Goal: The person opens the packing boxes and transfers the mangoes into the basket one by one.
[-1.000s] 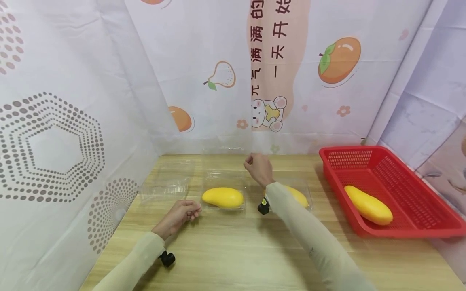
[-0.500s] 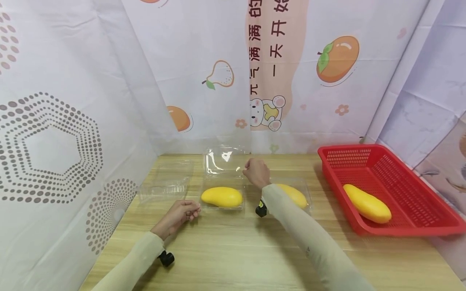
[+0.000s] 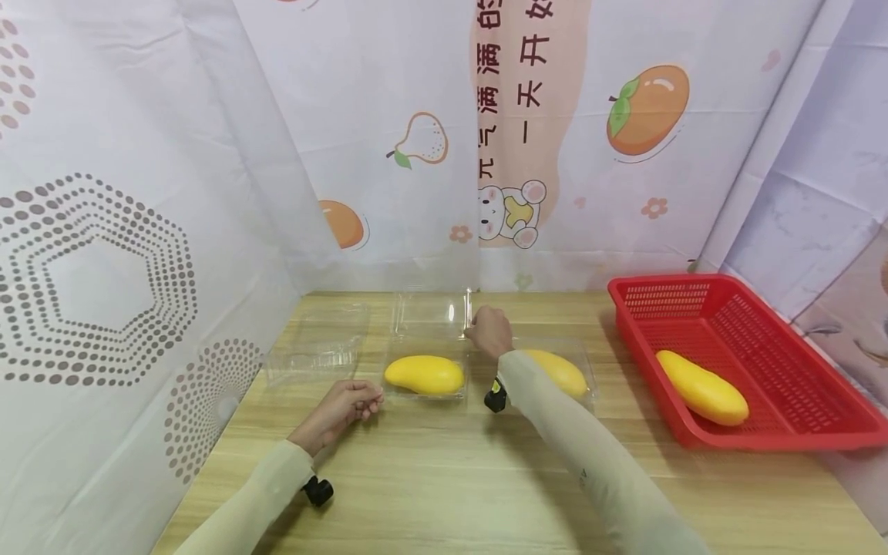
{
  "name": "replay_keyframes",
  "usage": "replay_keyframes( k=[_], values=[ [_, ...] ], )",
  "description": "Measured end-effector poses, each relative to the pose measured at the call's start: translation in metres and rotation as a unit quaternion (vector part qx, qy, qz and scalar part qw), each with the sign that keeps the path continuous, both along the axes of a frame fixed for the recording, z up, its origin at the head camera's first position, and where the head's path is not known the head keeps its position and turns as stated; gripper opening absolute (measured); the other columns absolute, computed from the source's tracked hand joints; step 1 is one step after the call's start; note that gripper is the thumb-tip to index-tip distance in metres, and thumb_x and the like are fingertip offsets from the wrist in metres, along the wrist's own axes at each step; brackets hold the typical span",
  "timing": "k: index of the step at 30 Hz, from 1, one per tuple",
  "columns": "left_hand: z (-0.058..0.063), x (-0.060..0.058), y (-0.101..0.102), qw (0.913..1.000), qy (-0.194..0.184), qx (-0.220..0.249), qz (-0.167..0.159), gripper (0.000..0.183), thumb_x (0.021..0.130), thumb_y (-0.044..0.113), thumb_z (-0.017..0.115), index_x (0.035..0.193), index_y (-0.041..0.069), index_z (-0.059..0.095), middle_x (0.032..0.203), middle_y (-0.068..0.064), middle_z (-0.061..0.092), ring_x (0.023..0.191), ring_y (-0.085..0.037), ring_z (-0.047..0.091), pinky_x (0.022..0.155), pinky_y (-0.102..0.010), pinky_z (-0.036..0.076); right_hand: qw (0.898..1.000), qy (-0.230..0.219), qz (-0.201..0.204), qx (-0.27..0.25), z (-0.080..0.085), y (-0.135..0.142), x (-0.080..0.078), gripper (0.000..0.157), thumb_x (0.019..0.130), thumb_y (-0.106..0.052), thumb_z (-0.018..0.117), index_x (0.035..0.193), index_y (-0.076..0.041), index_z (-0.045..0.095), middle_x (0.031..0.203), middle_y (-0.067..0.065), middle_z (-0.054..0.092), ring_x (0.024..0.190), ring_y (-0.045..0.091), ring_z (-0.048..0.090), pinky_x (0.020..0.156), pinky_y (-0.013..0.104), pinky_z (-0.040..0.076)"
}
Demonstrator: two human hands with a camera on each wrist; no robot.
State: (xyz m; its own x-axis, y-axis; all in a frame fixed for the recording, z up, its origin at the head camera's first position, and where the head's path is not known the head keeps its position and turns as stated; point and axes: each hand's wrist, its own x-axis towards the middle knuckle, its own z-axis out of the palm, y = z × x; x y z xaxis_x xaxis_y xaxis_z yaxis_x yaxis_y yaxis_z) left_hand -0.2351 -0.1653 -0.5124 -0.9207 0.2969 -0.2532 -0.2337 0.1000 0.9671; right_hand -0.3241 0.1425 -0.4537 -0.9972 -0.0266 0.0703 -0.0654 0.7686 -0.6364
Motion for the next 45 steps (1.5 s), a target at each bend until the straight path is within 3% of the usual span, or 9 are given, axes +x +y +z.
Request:
replay_keyframes(
  k=[8,13,20,24,28,32,37,45],
  values=[
    [0.0,-0.001,0.001,1.0,0.003,-0.002,-0.004,0.035,0.089,0.024,0.067,0.099,-0.01,0.064,0.087,-0.013,0.065,0.069,-0.013,0.055,0.06,-0.022,0.047,1.0,0.001,0.009,0.002,-0.001,0.002,0.0,0.021,0.083,-0.014,0.072,0.098,0.001,0.072,0.087,0.013,0.071,0.054,0.013,0.063,0.061,0.033,0.055],
    [-0.001,-0.002,0.001,0.9999,0.0,0.009,-0.005,0.034,0.089,0.023,0.067,0.098,-0.01,0.064,0.084,-0.011,0.065,0.068,-0.012,0.056,0.059,-0.022,0.048,0.998,0.033,0.038,0.036,-0.002,0.002,0.003,0.009,0.085,-0.012,0.069,0.084,-0.003,0.073,0.082,0.009,0.07,0.059,0.015,0.062,0.065,0.036,0.054],
    [-0.001,-0.003,0.001,1.0,0.001,0.004,-0.009,0.038,0.089,0.025,0.066,0.101,-0.011,0.064,0.089,-0.015,0.066,0.068,-0.013,0.056,0.06,-0.022,0.048,0.991,0.074,0.07,0.083,-0.003,0.0,0.005,0.011,0.087,-0.009,0.066,0.078,-0.005,0.071,0.077,0.006,0.068,0.062,0.017,0.058,0.064,0.035,0.053],
    [-0.002,-0.004,0.0,1.0,-0.004,0.003,-0.005,0.038,0.089,0.024,0.067,0.103,-0.011,0.064,0.09,-0.016,0.066,0.069,-0.013,0.057,0.061,-0.022,0.049,0.982,0.121,0.082,0.119,-0.005,-0.003,0.005,0.008,0.086,-0.007,0.068,0.08,-0.002,0.071,0.078,0.007,0.067,0.068,0.02,0.061,0.064,0.035,0.054],
    [-0.003,-0.004,-0.002,0.9999,-0.011,0.009,-0.007,0.035,0.09,0.021,0.066,0.103,-0.012,0.064,0.087,-0.015,0.066,0.068,-0.012,0.057,0.06,-0.021,0.048,0.966,0.178,0.107,0.157,-0.004,-0.009,0.009,0.008,0.085,-0.011,0.071,0.084,-0.003,0.07,0.079,0.007,0.063,0.071,0.02,0.059,0.064,0.033,0.053],
    [-0.002,-0.004,-0.003,0.9997,-0.017,0.018,-0.009,0.035,0.089,0.018,0.066,0.103,-0.014,0.063,0.086,-0.015,0.066,0.067,-0.012,0.056,0.06,-0.022,0.048,0.956,0.21,0.139,0.152,0.002,-0.015,0.017,0.012,0.085,-0.018,0.073,0.084,-0.006,0.071,0.08,0.004,0.062,0.071,0.017,0.056,0.065,0.03,0.051],
    [-0.002,-0.007,-0.002,0.9996,-0.017,0.018,-0.014,0.035,0.089,0.018,0.066,0.104,-0.013,0.063,0.086,-0.015,0.067,0.068,-0.012,0.057,0.06,-0.022,0.048,0.952,0.188,0.191,0.149,0.013,-0.022,0.028,0.018,0.085,-0.028,0.073,0.087,-0.01,0.07,0.083,0.0,0.066,0.075,0.014,0.059,0.068,0.029,0.051],
    [-0.003,-0.008,-0.001,0.9995,-0.02,0.021,-0.012,0.035,0.089,0.018,0.066,0.104,-0.013,0.063,0.087,-0.015,0.067,0.068,-0.012,0.057,0.06,-0.023,0.048,0.934,0.098,0.275,0.206,0.02,-0.026,0.048,0.053,0.079,-0.052,0.072,0.103,-0.005,0.07,0.099,0.005,0.068,0.085,0.016,0.061,0.074,0.031,0.052]
  ],
)
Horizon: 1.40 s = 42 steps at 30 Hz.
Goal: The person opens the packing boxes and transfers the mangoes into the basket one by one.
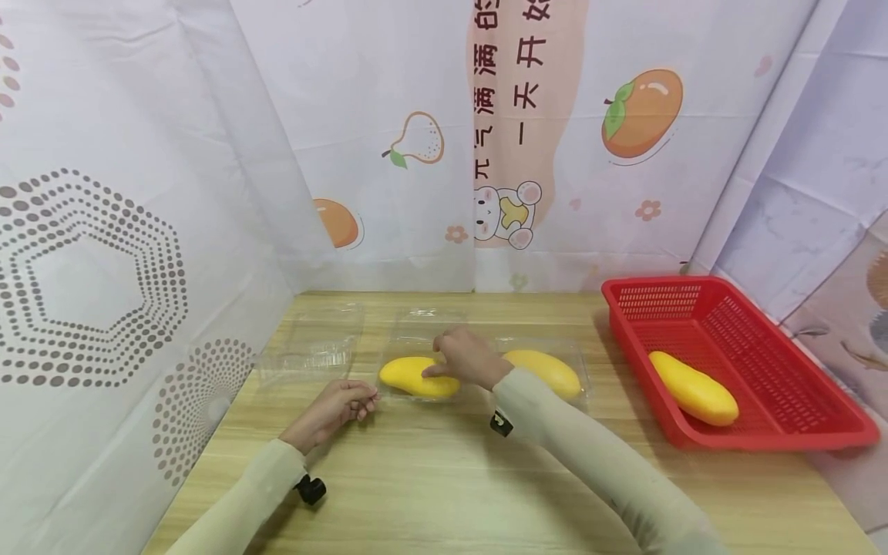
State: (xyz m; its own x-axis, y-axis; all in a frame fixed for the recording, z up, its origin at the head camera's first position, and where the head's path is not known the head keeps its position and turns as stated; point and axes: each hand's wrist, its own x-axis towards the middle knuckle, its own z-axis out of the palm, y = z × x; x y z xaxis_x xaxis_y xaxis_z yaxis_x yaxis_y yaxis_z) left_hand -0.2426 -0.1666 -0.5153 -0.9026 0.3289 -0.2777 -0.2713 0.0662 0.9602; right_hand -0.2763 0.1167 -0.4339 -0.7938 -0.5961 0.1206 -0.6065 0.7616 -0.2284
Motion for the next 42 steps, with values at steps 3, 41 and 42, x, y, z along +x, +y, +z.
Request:
replay_keyframes(
  k=[3,41,42],
  values=[
    [0.0006,0.0004,-0.0008,1.0,0.0,0.003,-0.007,0.037,0.09,0.019,0.066,0.106,-0.014,0.062,0.088,-0.015,0.067,0.068,-0.012,0.057,0.061,-0.022,0.048,1.0,-0.02,0.011,0.013,-0.0007,-0.0012,0.0043,0.056,0.074,-0.053,0.075,0.101,-0.005,0.07,0.094,0.004,0.068,0.079,0.015,0.059,0.071,0.029,0.051],
    [0.004,-0.0014,-0.0031,0.9988,0.02,-0.004,-0.045,0.038,0.091,0.02,0.065,0.104,-0.015,0.062,0.093,-0.022,0.064,0.071,-0.014,0.056,0.062,-0.023,0.048,0.996,-0.039,0.013,0.079,-0.0065,-0.01,0.0023,0.053,0.065,-0.039,0.087,0.101,-0.006,0.067,0.082,-0.004,0.06,0.078,0.014,0.05,0.072,0.03,0.043],
    [0.004,-0.0015,-0.0033,0.9988,0.021,-0.004,-0.045,0.038,0.091,0.02,0.065,0.104,-0.015,0.062,0.093,-0.022,0.064,0.071,-0.014,0.056,0.062,-0.023,0.048,0.996,-0.036,0.014,0.079,-0.0074,-0.0102,0.002,0.054,0.065,-0.039,0.087,0.101,-0.006,0.067,0.083,-0.004,0.061,0.078,0.015,0.05,0.072,0.03,0.043]
  ],
)
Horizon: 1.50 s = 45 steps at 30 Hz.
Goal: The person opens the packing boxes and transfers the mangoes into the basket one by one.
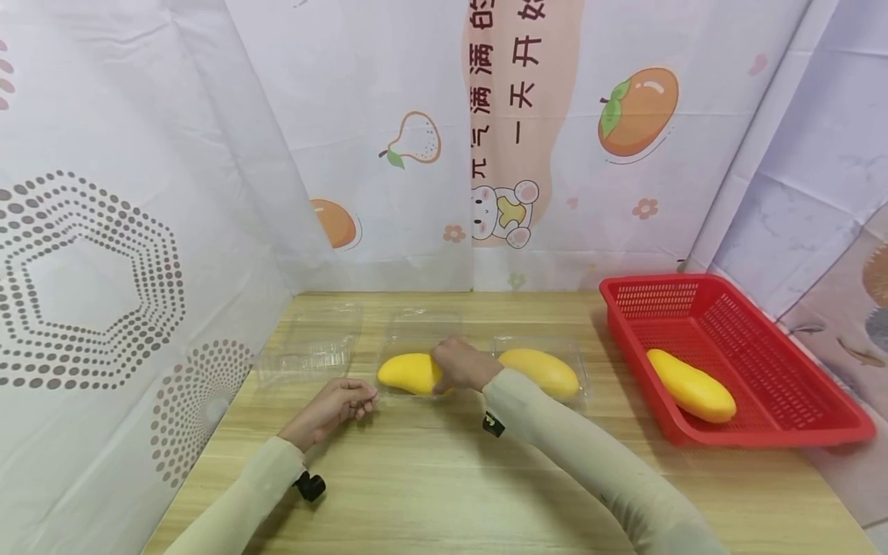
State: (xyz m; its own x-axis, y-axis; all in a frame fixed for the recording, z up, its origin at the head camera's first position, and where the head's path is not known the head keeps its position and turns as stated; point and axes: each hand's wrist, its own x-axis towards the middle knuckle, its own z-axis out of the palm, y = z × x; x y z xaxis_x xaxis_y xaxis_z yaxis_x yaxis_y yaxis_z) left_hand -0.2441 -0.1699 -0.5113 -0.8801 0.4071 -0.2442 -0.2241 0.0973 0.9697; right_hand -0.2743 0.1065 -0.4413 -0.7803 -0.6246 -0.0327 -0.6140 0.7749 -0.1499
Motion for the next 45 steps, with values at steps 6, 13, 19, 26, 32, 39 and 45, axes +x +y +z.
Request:
replay_keyframes(
  k=[6,13,19,26,32,39,45],
  values=[
    [0.002,0.0,-0.001,1.0,0.002,-0.004,0.001,0.038,0.091,0.019,0.064,0.104,-0.016,0.061,0.091,-0.021,0.064,0.07,-0.013,0.056,0.061,-0.023,0.048,1.0,0.011,0.003,-0.009,-0.004,0.0,-0.001,0.06,0.067,-0.04,0.086,0.108,-0.003,0.065,0.094,0.004,0.063,0.085,0.018,0.052,0.074,0.031,0.047],
    [0.004,0.0,0.0,0.9999,-0.001,-0.011,0.008,0.035,0.092,0.019,0.064,0.105,-0.014,0.062,0.09,-0.018,0.064,0.069,-0.013,0.055,0.061,-0.023,0.047,1.0,0.014,0.003,-0.018,-0.009,0.002,-0.003,0.065,0.069,-0.043,0.083,0.115,-0.002,0.062,0.102,0.006,0.062,0.092,0.02,0.054,0.077,0.031,0.048],
    [0.003,0.0,0.0,0.9998,-0.005,-0.013,0.013,0.035,0.092,0.019,0.064,0.105,-0.013,0.063,0.089,-0.017,0.065,0.069,-0.012,0.055,0.061,-0.022,0.048,1.0,0.014,0.005,-0.026,-0.009,0.005,-0.004,0.067,0.068,-0.046,0.083,0.115,-0.003,0.062,0.1,0.005,0.06,0.086,0.017,0.054,0.072,0.029,0.047],
    [0.002,0.0,0.0,0.9997,-0.004,-0.017,0.017,0.037,0.09,0.021,0.066,0.105,-0.013,0.063,0.09,-0.019,0.065,0.068,-0.011,0.055,0.06,-0.021,0.048,0.999,0.03,0.002,-0.029,-0.011,0.007,-0.006,0.069,0.066,-0.046,0.082,0.118,-0.005,0.06,0.102,0.004,0.06,0.084,0.014,0.053,0.07,0.026,0.048],
    [0.0,0.003,0.001,0.9996,-0.009,-0.008,0.026,0.036,0.091,0.018,0.065,0.106,-0.014,0.062,0.092,-0.02,0.065,0.068,-0.01,0.056,0.06,-0.021,0.048,0.998,0.04,0.01,-0.038,-0.012,0.008,-0.004,0.074,0.066,-0.046,0.083,0.122,-0.004,0.059,0.109,0.007,0.059,0.089,0.017,0.055,0.075,0.03,0.049],
    [0.0,0.005,0.002,0.9994,-0.007,-0.011,0.031,0.036,0.089,0.021,0.067,0.104,-0.012,0.064,0.091,-0.019,0.065,0.067,-0.01,0.056,0.059,-0.02,0.047,0.998,0.054,0.007,-0.038,-0.011,0.008,-0.001,0.075,0.065,-0.045,0.083,0.123,-0.005,0.059,0.108,0.005,0.058,0.089,0.016,0.054,0.075,0.03,0.049],
    [-0.001,0.006,0.002,0.9994,-0.002,-0.017,0.031,0.036,0.09,0.022,0.067,0.103,-0.01,0.064,0.09,-0.018,0.065,0.067,-0.01,0.055,0.058,-0.02,0.047,0.997,0.064,0.006,-0.048,-0.007,0.009,0.002,0.074,0.064,-0.042,0.084,0.123,-0.005,0.059,0.108,0.005,0.057,0.087,0.015,0.053,0.075,0.03,0.049]
  ],
)
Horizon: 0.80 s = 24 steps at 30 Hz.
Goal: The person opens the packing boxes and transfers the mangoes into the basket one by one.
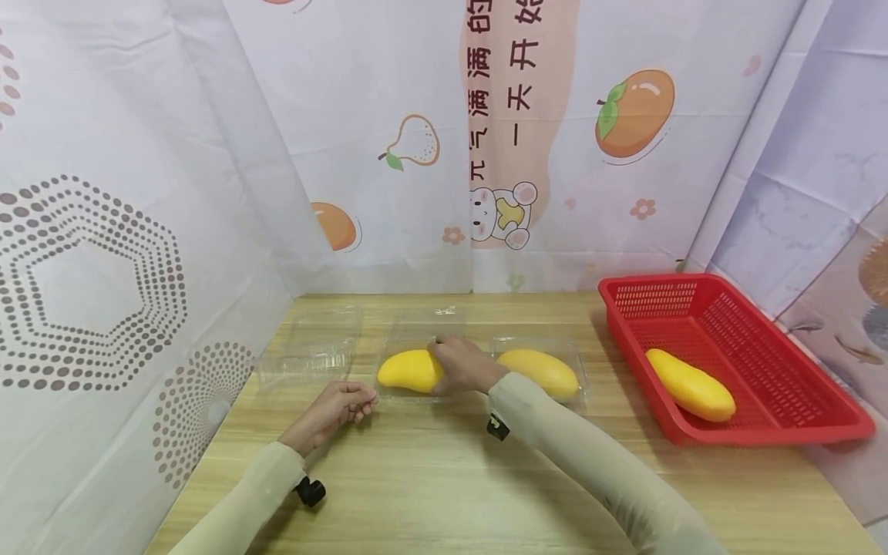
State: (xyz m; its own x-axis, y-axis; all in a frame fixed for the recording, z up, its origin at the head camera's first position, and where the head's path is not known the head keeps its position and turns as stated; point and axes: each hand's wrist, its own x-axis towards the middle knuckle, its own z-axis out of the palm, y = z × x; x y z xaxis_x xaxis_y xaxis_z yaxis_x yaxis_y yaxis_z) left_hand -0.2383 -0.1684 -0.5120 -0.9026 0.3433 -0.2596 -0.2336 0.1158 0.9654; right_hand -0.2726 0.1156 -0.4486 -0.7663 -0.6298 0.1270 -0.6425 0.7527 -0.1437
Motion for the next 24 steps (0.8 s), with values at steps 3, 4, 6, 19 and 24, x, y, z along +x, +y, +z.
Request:
replay_keyframes(
  k=[3,4,6,19,24],
  values=[
    [0.0,0.0,0.0,1.0,0.001,-0.002,0.003,0.036,0.089,0.023,0.068,0.103,-0.01,0.065,0.09,-0.017,0.066,0.066,-0.01,0.055,0.058,-0.02,0.047,1.0,0.0,0.005,-0.002,0.002,0.001,0.001,0.074,0.065,-0.042,0.084,0.123,-0.004,0.059,0.109,0.006,0.058,0.089,0.016,0.054,0.076,0.03,0.049],
    [-0.001,0.0,0.0,1.0,0.001,-0.002,0.005,0.035,0.089,0.023,0.068,0.102,-0.009,0.065,0.089,-0.017,0.066,0.066,-0.01,0.055,0.058,-0.02,0.048,1.0,0.001,0.006,-0.003,0.003,0.001,0.001,0.073,0.065,-0.042,0.084,0.122,-0.004,0.059,0.109,0.006,0.058,0.089,0.016,0.054,0.077,0.031,0.049],
    [-0.001,0.0,0.001,1.0,0.0,-0.001,0.008,0.034,0.089,0.023,0.068,0.102,-0.009,0.066,0.089,-0.016,0.066,0.066,-0.01,0.055,0.058,-0.02,0.048,1.0,0.001,0.01,-0.008,0.003,0.002,0.001,0.072,0.064,-0.042,0.085,0.121,-0.004,0.06,0.108,0.006,0.058,0.089,0.017,0.054,0.077,0.031,0.049],
    [0.0,0.0,0.001,0.9997,-0.002,0.01,0.021,0.034,0.089,0.021,0.068,0.102,-0.01,0.064,0.086,-0.015,0.065,0.067,-0.011,0.055,0.058,-0.02,0.047,1.0,-0.009,0.009,-0.026,0.013,0.005,0.003,0.075,0.064,-0.041,0.085,0.124,-0.004,0.059,0.106,0.003,0.058,0.087,0.014,0.053,0.077,0.03,0.049],
    [0.001,0.001,0.002,0.9997,0.003,0.01,0.022,0.035,0.09,0.02,0.067,0.103,-0.012,0.063,0.087,-0.016,0.066,0.067,-0.011,0.055,0.057,-0.02,0.047,0.999,-0.002,0.012,-0.032,0.019,0.01,0.005,0.076,0.064,-0.041,0.085,0.125,-0.004,0.058,0.109,0.005,0.057,0.089,0.016,0.053,0.078,0.03,0.049]
  ],
)
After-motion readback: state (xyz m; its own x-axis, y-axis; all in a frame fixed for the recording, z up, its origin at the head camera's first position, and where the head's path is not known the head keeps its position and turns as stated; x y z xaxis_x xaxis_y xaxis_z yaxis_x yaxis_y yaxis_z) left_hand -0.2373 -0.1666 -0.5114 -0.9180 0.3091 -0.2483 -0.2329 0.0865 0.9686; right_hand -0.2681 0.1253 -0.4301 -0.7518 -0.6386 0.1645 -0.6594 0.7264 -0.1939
